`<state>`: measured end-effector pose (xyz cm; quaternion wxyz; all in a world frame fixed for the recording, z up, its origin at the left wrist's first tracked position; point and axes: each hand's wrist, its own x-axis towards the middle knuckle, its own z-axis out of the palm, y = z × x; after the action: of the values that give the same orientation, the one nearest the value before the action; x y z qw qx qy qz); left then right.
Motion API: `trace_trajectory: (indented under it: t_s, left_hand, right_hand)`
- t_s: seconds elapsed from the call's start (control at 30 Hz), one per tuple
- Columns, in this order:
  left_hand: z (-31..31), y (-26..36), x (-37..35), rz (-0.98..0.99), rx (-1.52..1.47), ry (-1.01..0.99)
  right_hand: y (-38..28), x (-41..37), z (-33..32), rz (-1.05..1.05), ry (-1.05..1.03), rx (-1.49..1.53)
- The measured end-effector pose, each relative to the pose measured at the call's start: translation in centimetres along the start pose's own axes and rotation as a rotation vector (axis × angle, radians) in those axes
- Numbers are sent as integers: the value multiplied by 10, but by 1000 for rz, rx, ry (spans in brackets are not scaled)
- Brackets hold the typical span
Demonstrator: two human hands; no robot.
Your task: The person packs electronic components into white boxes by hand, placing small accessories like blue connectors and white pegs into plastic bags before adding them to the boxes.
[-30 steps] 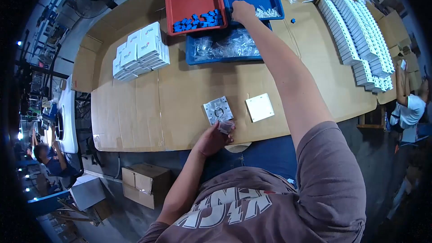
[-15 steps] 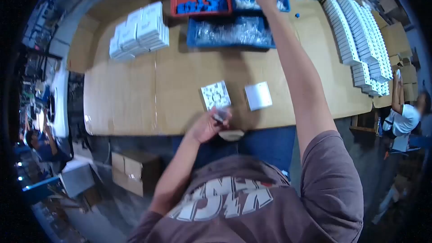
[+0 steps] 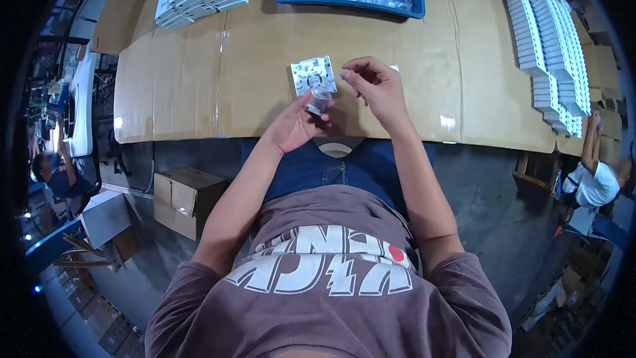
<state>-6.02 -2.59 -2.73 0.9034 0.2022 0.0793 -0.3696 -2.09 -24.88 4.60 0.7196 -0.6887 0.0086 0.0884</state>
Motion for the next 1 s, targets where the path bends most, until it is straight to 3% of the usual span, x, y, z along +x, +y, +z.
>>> trace_trajectory:
  t_s: [0.1, 0.33, 0.47, 0.67, 0.77, 0.9, 1.0]
  left_hand:
    - [-1, 0, 1, -19, -13, 0]
    - [11, 1, 0, 34, 35, 64]
    - [7, 0, 0, 21, 19, 10]
    - [-1, 2, 0, -27, 8, 2]
    - [-1, 1, -1, -4, 24, 11]
    - [2, 0, -2, 5, 27, 12]
    - [1, 1, -1, -9, 37, 29]
  right_hand:
    - [-2, -3, 3, -24, -69, 22]
    - [10, -5, 10, -89, -106, -250]
    - [14, -4, 15, -54, -148, -130]
    - [17, 6, 13, 1, -239, -202]
    - [12, 11, 12, -94, -196, -160]
    - [-14, 16, -4, -38, -144, -323]
    - [-31, 11, -13, -128, -158, -433]
